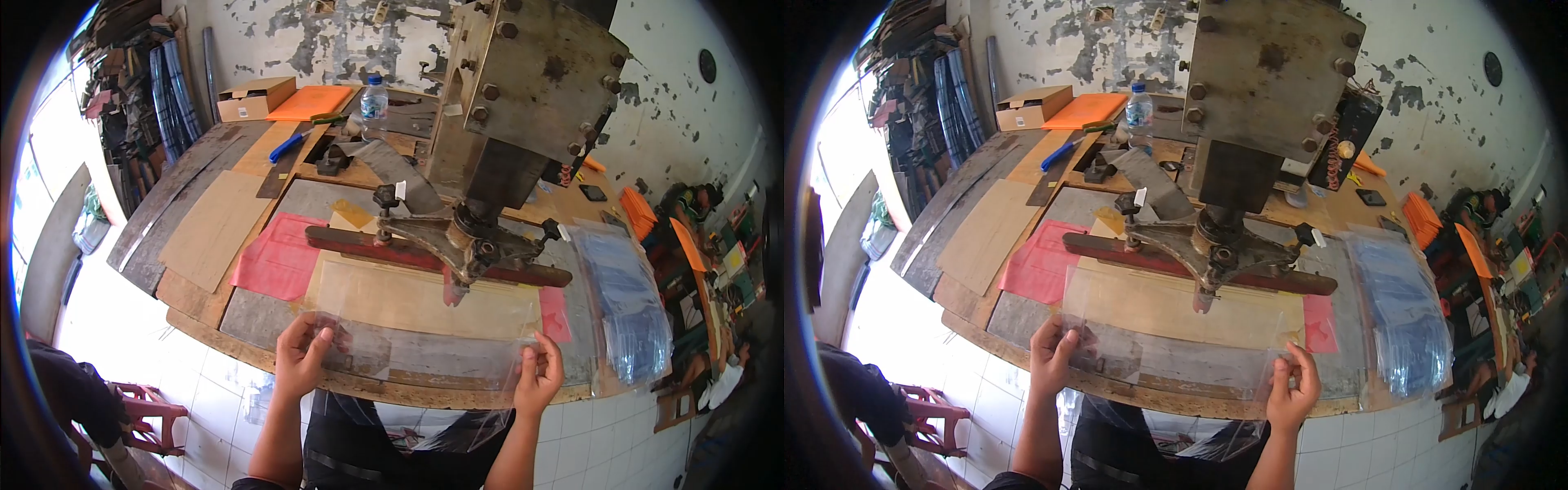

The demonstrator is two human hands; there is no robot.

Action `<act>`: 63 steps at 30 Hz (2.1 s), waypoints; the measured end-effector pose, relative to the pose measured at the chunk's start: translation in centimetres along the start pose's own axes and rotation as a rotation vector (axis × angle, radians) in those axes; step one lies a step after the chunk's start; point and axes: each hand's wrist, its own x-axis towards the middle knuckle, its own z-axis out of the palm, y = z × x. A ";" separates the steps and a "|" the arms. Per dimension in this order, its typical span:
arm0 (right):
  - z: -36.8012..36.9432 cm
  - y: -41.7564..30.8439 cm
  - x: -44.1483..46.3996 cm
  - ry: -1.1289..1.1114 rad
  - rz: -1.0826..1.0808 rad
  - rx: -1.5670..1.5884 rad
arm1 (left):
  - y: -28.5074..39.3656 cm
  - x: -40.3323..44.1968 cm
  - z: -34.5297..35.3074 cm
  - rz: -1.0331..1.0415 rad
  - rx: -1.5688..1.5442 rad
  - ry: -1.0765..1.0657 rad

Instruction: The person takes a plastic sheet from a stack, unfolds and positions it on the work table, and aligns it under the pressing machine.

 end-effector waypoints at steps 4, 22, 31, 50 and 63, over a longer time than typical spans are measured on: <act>0.0 0.0 -0.1 0.001 -0.002 0.040 | 0.3 0.4 0.4 0.025 -0.016 -0.003; -2.2 -0.2 1.3 -0.339 0.310 0.488 | -0.7 0.1 -1.1 -0.013 -0.121 -0.166; -3.7 -2.7 1.9 -0.625 0.371 0.546 | -1.1 -0.2 -1.5 0.079 -0.174 -0.222; -5.3 -4.3 3.0 -0.535 0.077 0.396 | 0.8 -1.4 -1.0 -0.096 -0.114 -0.331; -5.1 -4.4 3.1 -0.250 -0.017 0.394 | 4.0 -2.4 0.8 -0.259 0.060 -0.352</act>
